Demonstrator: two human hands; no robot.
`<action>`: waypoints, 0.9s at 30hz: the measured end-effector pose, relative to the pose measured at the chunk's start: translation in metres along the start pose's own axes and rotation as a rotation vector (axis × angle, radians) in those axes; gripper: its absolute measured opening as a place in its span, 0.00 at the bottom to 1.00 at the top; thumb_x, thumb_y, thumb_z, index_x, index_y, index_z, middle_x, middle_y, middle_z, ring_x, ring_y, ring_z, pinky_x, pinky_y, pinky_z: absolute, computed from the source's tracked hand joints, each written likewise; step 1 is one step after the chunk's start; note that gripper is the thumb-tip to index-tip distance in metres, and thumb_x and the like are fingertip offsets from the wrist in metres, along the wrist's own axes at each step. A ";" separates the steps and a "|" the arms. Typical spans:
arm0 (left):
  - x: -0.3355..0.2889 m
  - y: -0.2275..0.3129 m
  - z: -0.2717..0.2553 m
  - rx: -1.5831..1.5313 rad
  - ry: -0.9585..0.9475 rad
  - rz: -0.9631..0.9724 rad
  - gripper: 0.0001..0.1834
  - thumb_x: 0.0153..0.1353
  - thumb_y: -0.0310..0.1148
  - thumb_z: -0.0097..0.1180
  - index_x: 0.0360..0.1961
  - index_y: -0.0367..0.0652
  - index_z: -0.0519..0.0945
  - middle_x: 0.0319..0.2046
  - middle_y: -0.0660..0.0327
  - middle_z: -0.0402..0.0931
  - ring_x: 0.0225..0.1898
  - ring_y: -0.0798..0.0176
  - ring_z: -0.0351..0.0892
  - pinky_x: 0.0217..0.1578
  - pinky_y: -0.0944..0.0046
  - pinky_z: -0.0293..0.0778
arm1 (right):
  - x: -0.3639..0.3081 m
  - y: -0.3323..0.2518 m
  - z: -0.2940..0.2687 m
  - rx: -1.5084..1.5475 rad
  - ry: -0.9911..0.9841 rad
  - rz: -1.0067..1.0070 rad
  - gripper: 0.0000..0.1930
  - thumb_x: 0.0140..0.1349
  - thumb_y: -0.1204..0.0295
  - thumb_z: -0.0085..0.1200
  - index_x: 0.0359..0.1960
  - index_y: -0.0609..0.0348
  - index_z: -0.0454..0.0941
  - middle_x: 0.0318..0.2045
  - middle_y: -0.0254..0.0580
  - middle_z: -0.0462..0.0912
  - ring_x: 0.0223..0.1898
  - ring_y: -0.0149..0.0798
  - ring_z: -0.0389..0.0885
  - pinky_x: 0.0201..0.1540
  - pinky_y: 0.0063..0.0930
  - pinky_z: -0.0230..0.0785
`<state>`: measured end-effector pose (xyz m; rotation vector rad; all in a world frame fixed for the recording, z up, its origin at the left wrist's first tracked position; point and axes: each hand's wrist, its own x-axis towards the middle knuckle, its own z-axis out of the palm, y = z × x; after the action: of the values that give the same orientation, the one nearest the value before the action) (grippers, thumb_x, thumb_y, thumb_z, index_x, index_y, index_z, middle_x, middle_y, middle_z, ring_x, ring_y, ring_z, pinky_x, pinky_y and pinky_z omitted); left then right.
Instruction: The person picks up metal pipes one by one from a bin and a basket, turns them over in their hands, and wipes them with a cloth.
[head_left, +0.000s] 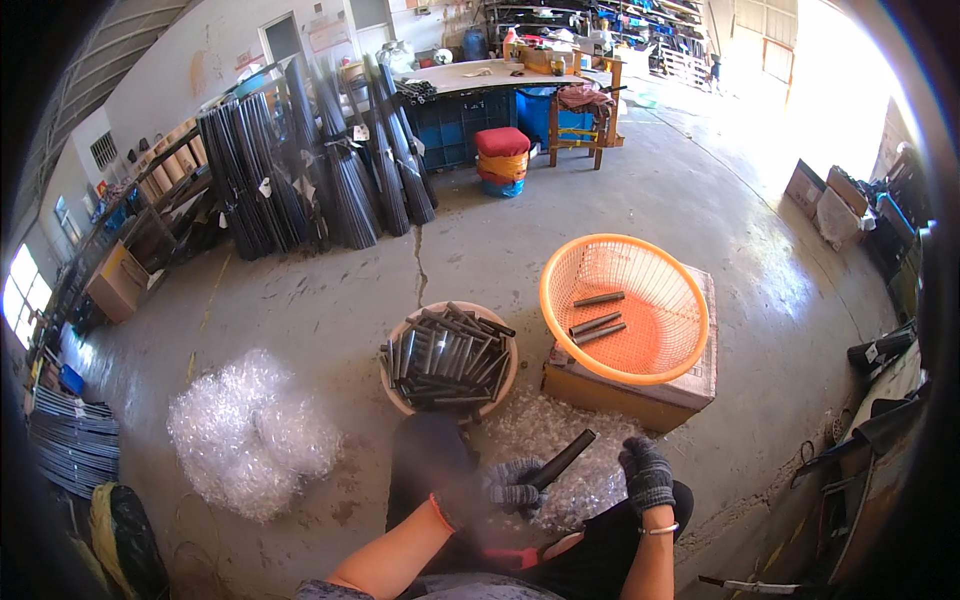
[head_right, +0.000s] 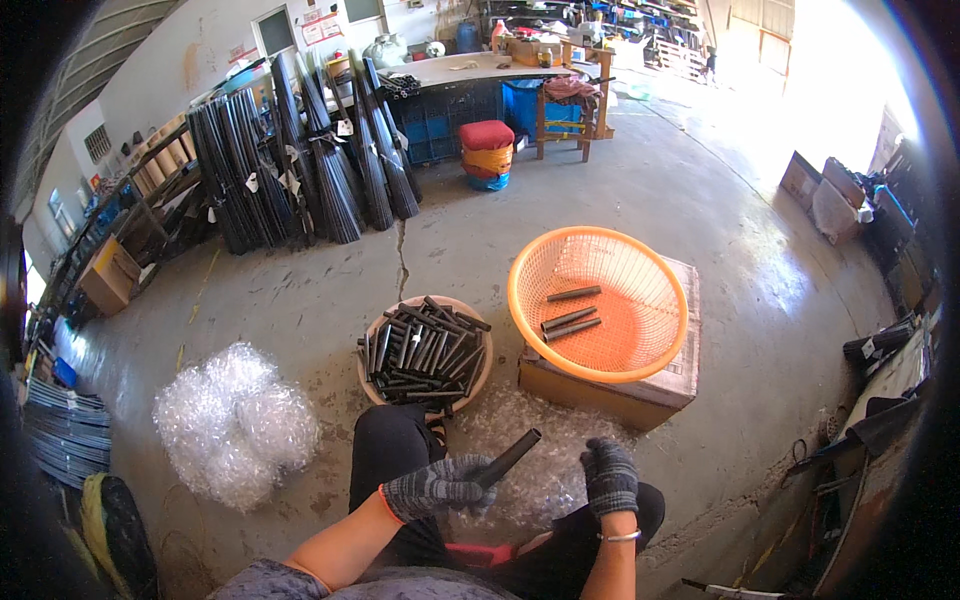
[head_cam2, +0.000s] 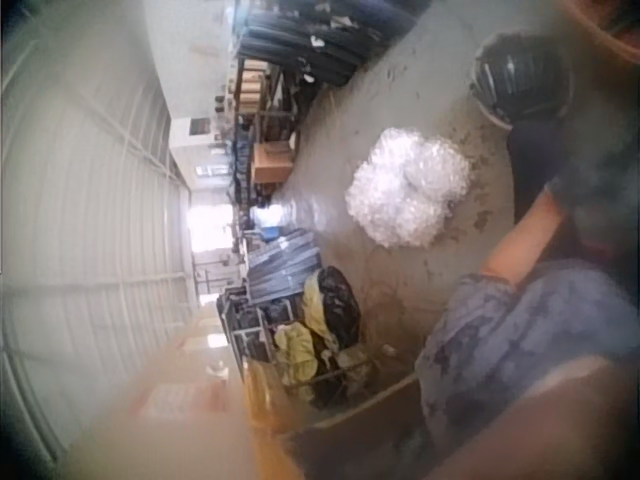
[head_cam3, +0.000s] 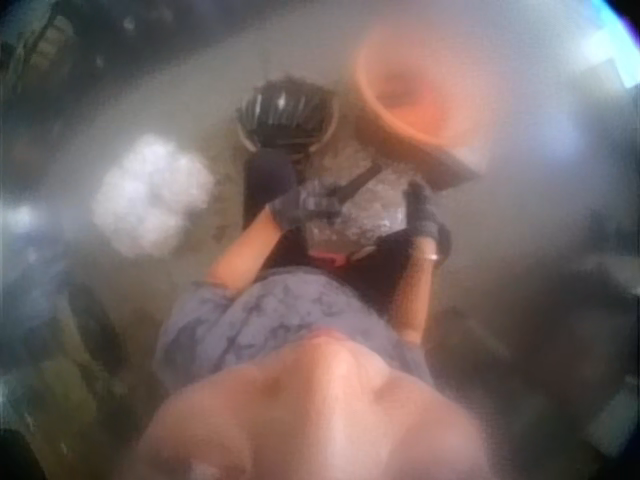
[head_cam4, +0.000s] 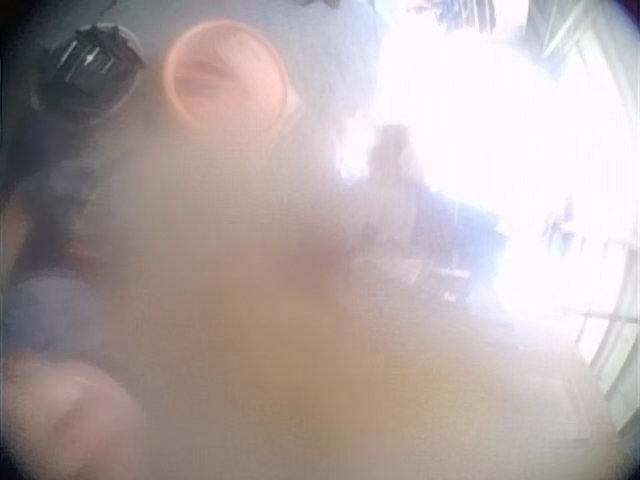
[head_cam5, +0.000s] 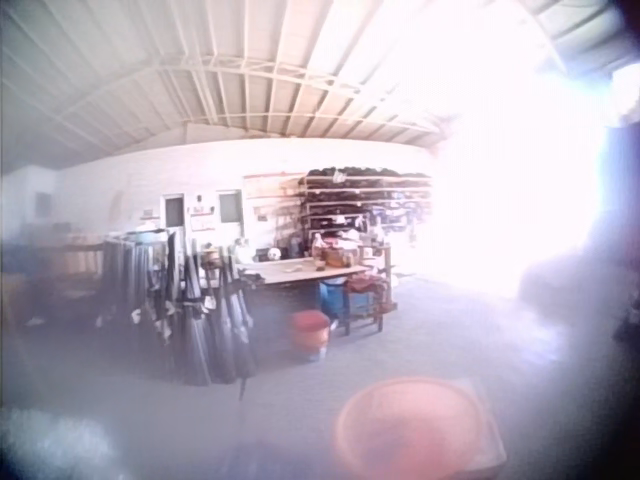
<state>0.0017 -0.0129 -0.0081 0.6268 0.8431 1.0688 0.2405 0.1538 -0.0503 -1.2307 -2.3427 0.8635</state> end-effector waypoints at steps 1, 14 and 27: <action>0.003 -0.001 0.001 -0.012 -0.005 0.024 0.25 0.56 0.35 0.57 0.54 0.40 0.66 0.36 0.64 0.73 0.35 0.68 0.74 0.37 0.69 0.70 | -0.007 -0.029 -0.006 0.309 -0.047 0.071 0.15 0.55 0.80 0.51 0.45 0.59 0.72 0.28 0.35 0.76 0.28 0.36 0.74 0.32 0.28 0.68; -0.001 0.025 0.006 -0.198 -0.031 0.203 0.24 0.56 0.36 0.57 0.53 0.40 0.67 0.34 0.65 0.73 0.34 0.69 0.73 0.34 0.69 0.70 | 0.011 -0.016 -0.022 0.974 0.016 0.181 0.29 0.52 0.79 0.57 0.57 0.57 0.61 0.48 0.41 0.72 0.33 0.29 0.73 0.31 0.22 0.69; -0.007 0.031 0.006 -0.273 -0.116 0.275 0.25 0.56 0.39 0.56 0.53 0.41 0.67 0.33 0.63 0.73 0.32 0.69 0.74 0.33 0.70 0.68 | 0.031 0.012 -0.031 0.058 -0.034 0.228 0.10 0.57 0.73 0.50 0.40 0.58 0.73 0.35 0.37 0.76 0.27 0.30 0.75 0.25 0.24 0.68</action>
<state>-0.0106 -0.0086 0.0216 0.5768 0.5065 1.3557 0.2482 0.1953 -0.0348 -1.4892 -2.2156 1.0244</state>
